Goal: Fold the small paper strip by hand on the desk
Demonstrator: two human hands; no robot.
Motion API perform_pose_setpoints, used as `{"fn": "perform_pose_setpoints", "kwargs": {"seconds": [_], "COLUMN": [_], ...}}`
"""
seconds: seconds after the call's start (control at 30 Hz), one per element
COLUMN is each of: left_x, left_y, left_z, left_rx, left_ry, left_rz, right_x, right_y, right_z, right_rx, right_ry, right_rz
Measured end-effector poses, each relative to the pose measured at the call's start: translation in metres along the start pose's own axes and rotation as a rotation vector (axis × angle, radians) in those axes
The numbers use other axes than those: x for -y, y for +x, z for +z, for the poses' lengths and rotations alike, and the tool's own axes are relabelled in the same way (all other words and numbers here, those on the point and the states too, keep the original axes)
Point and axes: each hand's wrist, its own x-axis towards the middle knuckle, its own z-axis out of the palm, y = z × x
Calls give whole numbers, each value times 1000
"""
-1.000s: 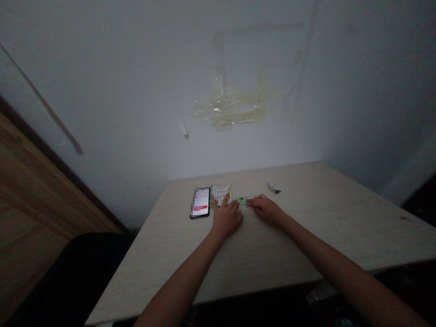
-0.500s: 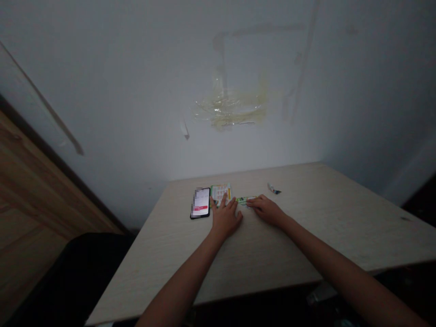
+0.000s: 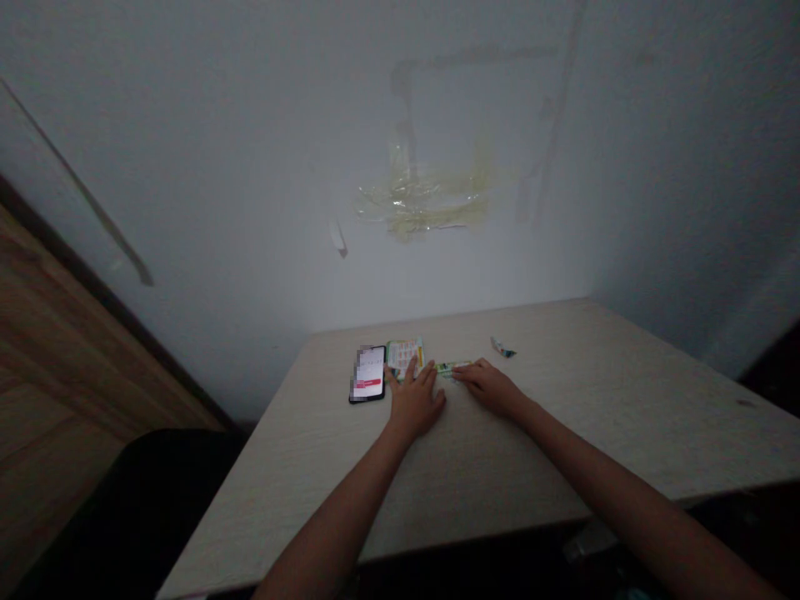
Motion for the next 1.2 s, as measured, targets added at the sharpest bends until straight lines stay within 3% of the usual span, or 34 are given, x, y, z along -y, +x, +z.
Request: {"fn": "perform_pose_setpoints", "kwargs": {"seconds": [0.17,0.83,1.2], "left_x": [-1,1,1], "left_y": [-1,-1,-3], "left_z": [-2,-5,2], "left_rx": [-14,50,82], "left_ry": [-27,-20,-29], "left_rz": [50,17,82], "right_x": [-3,-1,-2], "right_y": [-1,-1,0], "right_z": [2,2,2], "right_rx": [10,-17,-13], "right_ry": [-2,26,28], "right_rz": [9,2,-2]}}
